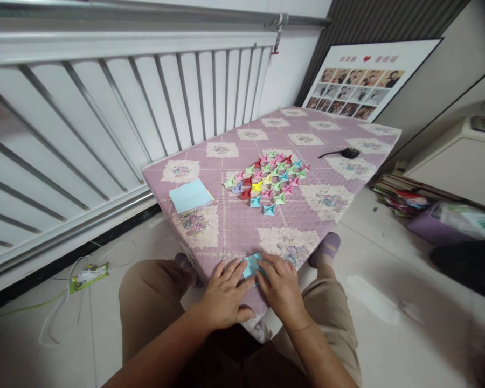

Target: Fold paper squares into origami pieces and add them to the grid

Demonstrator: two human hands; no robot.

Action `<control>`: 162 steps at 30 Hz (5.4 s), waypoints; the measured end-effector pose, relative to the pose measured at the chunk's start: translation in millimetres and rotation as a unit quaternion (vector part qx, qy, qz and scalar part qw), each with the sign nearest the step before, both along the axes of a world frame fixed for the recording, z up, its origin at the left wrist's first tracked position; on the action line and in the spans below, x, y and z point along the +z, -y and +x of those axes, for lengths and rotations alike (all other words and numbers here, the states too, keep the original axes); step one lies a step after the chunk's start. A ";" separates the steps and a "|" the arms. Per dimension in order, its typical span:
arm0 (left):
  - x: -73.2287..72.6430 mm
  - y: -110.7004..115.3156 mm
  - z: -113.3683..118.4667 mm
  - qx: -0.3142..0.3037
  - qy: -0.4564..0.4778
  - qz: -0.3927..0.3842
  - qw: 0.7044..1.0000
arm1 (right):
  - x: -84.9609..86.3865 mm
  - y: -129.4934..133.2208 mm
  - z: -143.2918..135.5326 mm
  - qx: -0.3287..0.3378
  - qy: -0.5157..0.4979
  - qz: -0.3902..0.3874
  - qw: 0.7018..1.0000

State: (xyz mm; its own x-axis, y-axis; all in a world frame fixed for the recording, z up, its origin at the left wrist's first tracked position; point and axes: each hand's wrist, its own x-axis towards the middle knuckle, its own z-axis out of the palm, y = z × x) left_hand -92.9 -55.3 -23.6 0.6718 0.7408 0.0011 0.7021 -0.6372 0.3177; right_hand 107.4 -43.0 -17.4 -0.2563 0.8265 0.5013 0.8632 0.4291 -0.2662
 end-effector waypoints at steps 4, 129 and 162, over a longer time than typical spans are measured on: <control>-0.6 -0.1 0.0 0.000 -0.003 -0.001 1.000 | 0.7 0.2 1.1 0.005 0.011 -0.008 1.000; 22.0 -34.2 -4.6 -0.068 -0.076 0.068 0.992 | -1.7 39.3 -12.3 0.016 0.030 -0.053 0.998; 19.0 -25.9 -10.1 -0.070 -0.074 0.101 0.990 | -5.2 2.8 0.4 -0.079 -0.057 -0.080 0.992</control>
